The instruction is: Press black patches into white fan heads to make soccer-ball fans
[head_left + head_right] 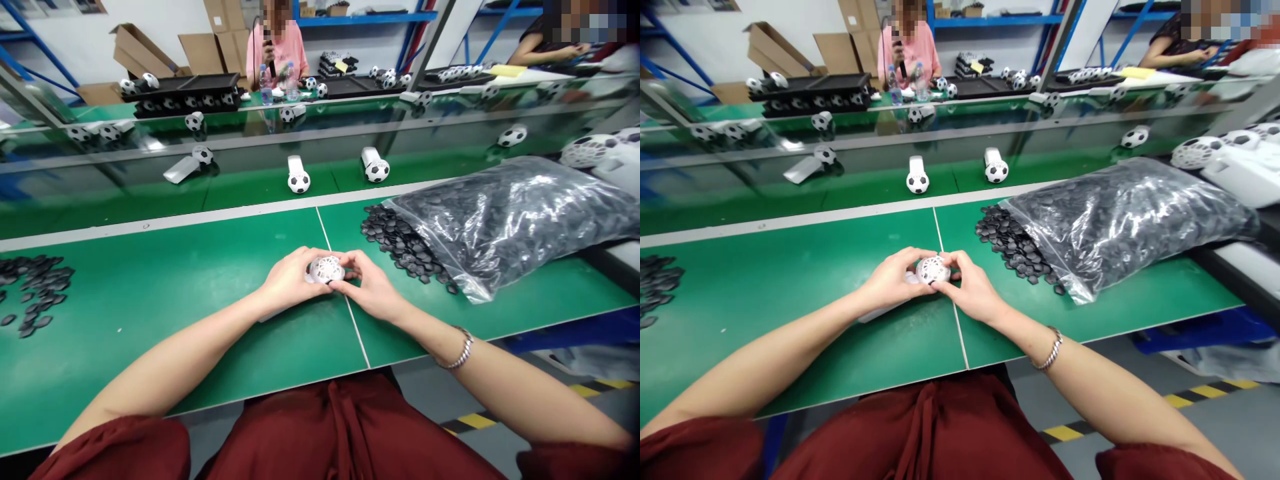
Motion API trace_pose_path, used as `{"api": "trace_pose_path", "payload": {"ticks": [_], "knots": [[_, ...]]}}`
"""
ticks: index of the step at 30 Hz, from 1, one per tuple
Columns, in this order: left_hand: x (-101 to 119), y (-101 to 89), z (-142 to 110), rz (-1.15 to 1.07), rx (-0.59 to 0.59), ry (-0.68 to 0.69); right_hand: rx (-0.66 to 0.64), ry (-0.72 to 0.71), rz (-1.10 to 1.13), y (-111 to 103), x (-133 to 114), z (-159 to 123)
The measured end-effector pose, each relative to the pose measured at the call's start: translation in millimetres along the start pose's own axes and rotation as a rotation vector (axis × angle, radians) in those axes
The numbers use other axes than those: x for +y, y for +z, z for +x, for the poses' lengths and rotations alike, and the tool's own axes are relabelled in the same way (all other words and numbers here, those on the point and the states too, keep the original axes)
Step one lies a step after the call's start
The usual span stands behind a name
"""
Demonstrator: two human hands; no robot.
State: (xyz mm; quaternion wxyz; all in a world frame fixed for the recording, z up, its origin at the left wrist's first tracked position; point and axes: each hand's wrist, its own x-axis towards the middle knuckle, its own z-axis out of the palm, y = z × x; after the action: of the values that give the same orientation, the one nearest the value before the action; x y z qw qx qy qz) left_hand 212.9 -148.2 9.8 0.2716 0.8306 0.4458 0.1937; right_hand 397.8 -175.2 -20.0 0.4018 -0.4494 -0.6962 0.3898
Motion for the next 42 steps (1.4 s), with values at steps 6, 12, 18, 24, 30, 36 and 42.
{"api": "trace_pose_path", "payload": {"ticks": [6,12,18,24,30,36,42], "knots": [[1.9,1.2,-1.2,0.001,0.005,-0.046,-0.063,0.017,-0.149,-28.5,10.8,25.3],[-0.3,1.7,-2.8,0.013,-0.003,-0.059,0.087,-0.06,-1.03,-84.2,44.5,74.5],[1.2,-4.2,-1.2,0.07,-0.049,0.007,-0.165,-0.166,-1.273,-85.6,42.7,78.1],[-9.7,-20.1,2.4,0.197,-0.172,0.124,-0.153,-0.164,-1.103,-78.5,25.1,59.4],[9.9,-25.4,5.2,0.072,-0.079,0.141,-0.06,-0.079,-0.34,-53.7,-11.2,24.9],[14.5,-10.3,5.2,0.184,-0.048,-0.003,-0.1,-0.143,-0.319,-40.5,-23.2,10.9],[4.2,-4.8,-0.5,0.248,-0.03,-0.009,-0.205,-0.343,-0.375,-34.7,-14.7,16.6]]}}
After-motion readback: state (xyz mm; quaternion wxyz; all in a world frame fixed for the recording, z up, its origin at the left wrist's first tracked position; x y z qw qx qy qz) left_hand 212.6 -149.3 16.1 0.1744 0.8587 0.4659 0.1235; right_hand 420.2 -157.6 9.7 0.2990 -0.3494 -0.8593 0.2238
